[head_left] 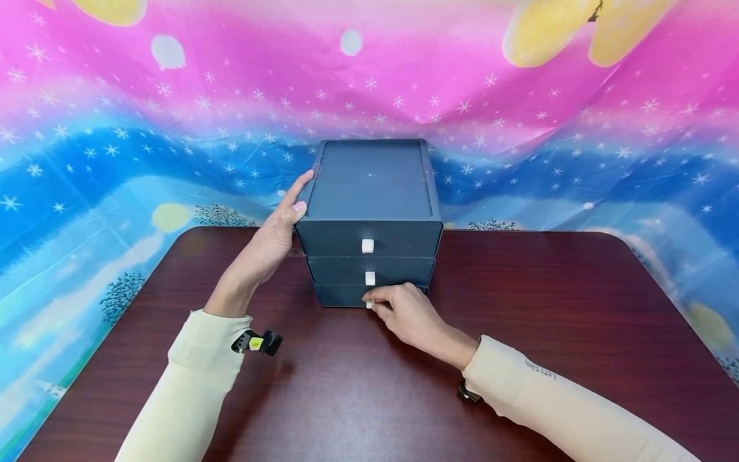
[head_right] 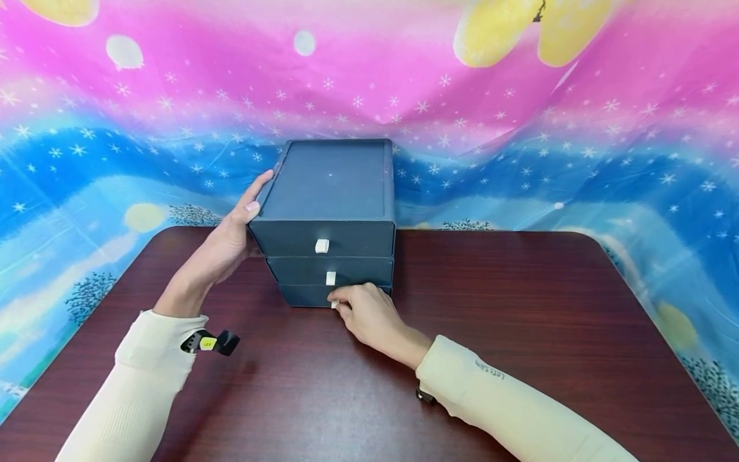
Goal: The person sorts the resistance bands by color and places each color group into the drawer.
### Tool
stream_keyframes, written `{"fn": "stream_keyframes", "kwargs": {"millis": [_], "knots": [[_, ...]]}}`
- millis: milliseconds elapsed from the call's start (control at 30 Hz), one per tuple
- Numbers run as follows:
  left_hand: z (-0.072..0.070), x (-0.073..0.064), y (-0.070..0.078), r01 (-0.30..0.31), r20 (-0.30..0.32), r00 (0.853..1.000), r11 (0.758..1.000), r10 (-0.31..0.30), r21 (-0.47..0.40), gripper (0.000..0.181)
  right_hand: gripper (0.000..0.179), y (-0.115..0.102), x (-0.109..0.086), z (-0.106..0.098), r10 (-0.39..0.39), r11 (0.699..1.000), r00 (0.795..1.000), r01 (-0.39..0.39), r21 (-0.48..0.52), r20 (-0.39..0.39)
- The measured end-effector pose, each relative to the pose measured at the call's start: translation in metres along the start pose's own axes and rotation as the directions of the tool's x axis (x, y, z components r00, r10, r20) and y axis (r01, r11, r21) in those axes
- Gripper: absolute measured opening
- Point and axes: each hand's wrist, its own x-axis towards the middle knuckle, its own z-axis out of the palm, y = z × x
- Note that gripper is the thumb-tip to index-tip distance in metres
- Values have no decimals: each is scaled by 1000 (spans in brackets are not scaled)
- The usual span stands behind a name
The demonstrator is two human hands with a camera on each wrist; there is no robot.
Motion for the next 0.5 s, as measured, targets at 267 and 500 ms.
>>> {"fn": "stream_keyframes", "kwargs": {"millis": [267, 500], "knots": [[3, -6, -2, 12, -14, 1000, 1000, -12, 0, 54, 27, 0, -7, -2, 7, 1000, 998, -6, -9, 56], [8, -30, -10, 105, 7, 994, 994, -105, -10, 55, 41, 8, -26, -21, 11, 1000, 990, -13, 12, 138]]}}
